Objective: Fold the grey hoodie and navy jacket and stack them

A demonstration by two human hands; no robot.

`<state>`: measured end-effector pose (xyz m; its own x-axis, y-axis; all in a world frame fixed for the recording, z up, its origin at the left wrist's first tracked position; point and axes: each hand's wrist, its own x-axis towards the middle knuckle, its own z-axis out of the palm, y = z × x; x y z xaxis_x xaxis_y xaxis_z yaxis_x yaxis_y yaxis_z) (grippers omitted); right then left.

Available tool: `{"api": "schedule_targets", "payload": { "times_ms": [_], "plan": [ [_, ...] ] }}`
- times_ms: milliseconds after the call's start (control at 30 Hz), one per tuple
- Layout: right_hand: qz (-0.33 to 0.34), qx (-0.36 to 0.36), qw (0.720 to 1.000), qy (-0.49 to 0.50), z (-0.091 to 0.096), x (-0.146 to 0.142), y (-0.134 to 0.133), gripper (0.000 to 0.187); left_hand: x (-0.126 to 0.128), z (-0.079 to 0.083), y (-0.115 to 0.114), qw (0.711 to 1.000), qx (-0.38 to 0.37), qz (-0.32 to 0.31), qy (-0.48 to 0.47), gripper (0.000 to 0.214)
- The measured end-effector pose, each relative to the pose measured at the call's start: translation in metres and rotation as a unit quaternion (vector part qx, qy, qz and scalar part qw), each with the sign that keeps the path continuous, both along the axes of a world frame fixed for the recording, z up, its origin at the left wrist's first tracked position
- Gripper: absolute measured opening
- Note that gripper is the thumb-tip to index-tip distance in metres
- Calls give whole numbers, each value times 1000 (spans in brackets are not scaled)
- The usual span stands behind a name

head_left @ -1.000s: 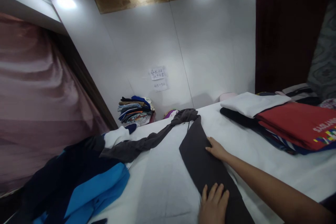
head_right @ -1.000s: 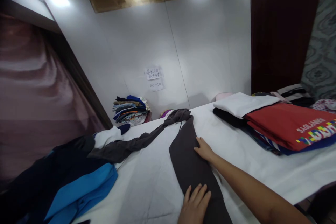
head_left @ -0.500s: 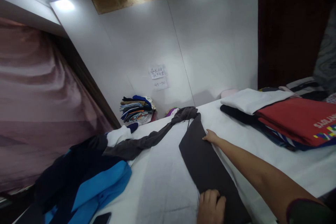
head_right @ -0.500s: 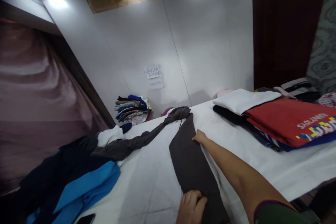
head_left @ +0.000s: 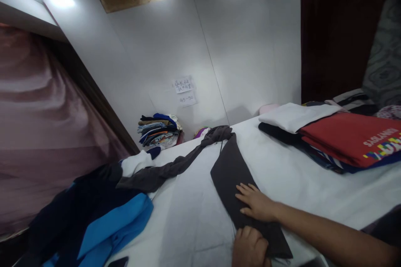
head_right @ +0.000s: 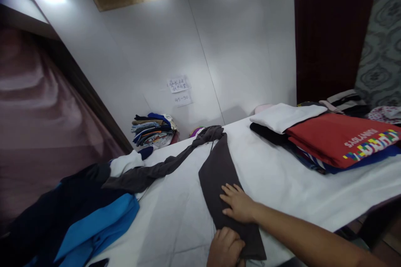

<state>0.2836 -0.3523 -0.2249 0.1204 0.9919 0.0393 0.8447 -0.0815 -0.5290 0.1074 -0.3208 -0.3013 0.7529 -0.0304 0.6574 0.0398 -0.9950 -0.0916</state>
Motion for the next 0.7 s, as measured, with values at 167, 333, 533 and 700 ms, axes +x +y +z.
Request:
{"api": "schedule_targets", "payload": {
  "times_ms": [167,333,533,700],
  "plan": [
    [5,-37,998,54,3,-17,-31,58,3,4,-8,994,12,-61,-91,6],
    [-2,-3,991,132,-4,-28,-64,47,1,1,-19,994,14,-10,-105,15],
    [-34,30,994,99,-23,-40,-101,44,-9,-3,-15,989,17,-45,-143,18],
    [-72,81,991,76,-7,-46,-102,46,-17,-30,-5,985,32,-101,-135,14]
  ]
}}
